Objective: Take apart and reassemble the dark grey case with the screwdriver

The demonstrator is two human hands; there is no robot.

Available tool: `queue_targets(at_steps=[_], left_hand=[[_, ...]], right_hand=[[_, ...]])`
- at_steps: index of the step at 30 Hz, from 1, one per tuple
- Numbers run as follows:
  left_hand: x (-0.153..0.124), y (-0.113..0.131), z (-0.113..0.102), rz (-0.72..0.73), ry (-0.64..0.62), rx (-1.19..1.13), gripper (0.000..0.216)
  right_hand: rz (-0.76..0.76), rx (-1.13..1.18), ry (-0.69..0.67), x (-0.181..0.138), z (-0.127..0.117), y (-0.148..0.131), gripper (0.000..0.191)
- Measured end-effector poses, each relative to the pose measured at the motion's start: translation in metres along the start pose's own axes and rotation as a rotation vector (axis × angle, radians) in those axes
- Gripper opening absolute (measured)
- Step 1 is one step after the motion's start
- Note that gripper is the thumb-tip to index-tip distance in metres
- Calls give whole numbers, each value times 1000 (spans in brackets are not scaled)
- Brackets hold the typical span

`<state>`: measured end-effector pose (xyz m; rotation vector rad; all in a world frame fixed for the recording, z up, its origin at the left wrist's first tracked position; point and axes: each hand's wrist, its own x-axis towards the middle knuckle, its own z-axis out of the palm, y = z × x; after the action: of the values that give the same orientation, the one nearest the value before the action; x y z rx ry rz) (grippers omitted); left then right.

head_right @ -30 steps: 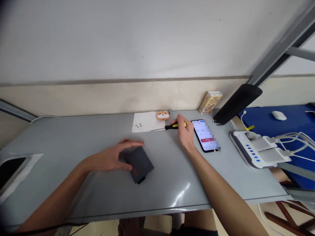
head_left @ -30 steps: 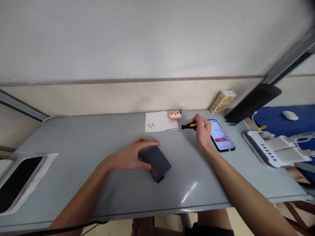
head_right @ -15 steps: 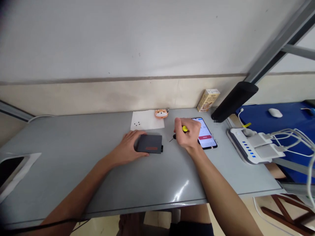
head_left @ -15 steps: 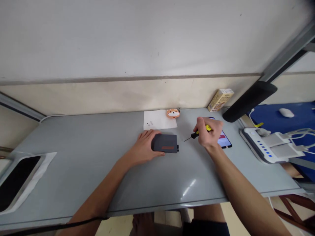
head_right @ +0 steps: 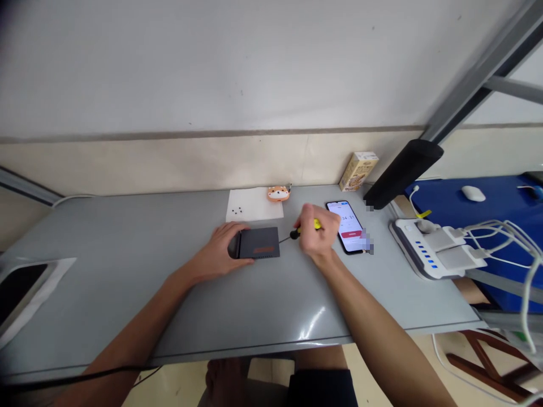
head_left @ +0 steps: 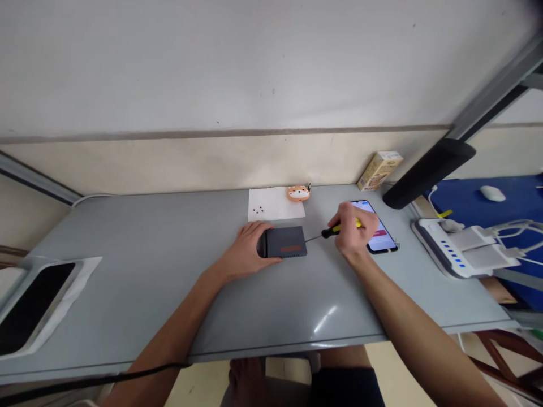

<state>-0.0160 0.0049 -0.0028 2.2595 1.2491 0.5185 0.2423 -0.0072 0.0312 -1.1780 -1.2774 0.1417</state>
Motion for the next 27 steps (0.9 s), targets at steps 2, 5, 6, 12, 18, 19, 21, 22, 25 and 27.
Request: queue_targets(at_steps=[2, 5, 6, 12, 18, 19, 21, 22, 25, 27], left_hand=[[0, 1, 0, 5, -1, 16, 71], [-1, 0, 0, 10, -12, 48, 75], [-1, 0, 0, 9, -10, 60, 77], [-5, -2, -7, 15, 9, 72, 83], [-9, 3, -18, -37, 9, 56, 71], [-9, 2, -18, -40, 10, 54, 70], [-10, -1, -19, -41, 10, 51, 69], [-10, -2, -19, -42, 14, 50, 68], [-10, -6, -21, -29, 31, 60, 66], [-10, -9, -23, -13, 34, 76, 64]], right_hand=[[-1, 32, 111, 1, 0, -2, 61], [-58, 154, 4, -8, 8, -8, 55], [-97, 199, -114, -14, 13, -11, 52], [-349, 212, -314, -38, 31, -17, 41], [-239, 98, -220, -18, 19, -13, 51], [-207, 74, -201, -15, 18, -11, 54], [-133, 30, -155, -9, 15, -9, 57], [-95, 12, -130, -6, 14, -8, 58], [-12, -27, -83, 0, 10, -4, 60], [-5, -42, -72, 3, 7, -1, 60]])
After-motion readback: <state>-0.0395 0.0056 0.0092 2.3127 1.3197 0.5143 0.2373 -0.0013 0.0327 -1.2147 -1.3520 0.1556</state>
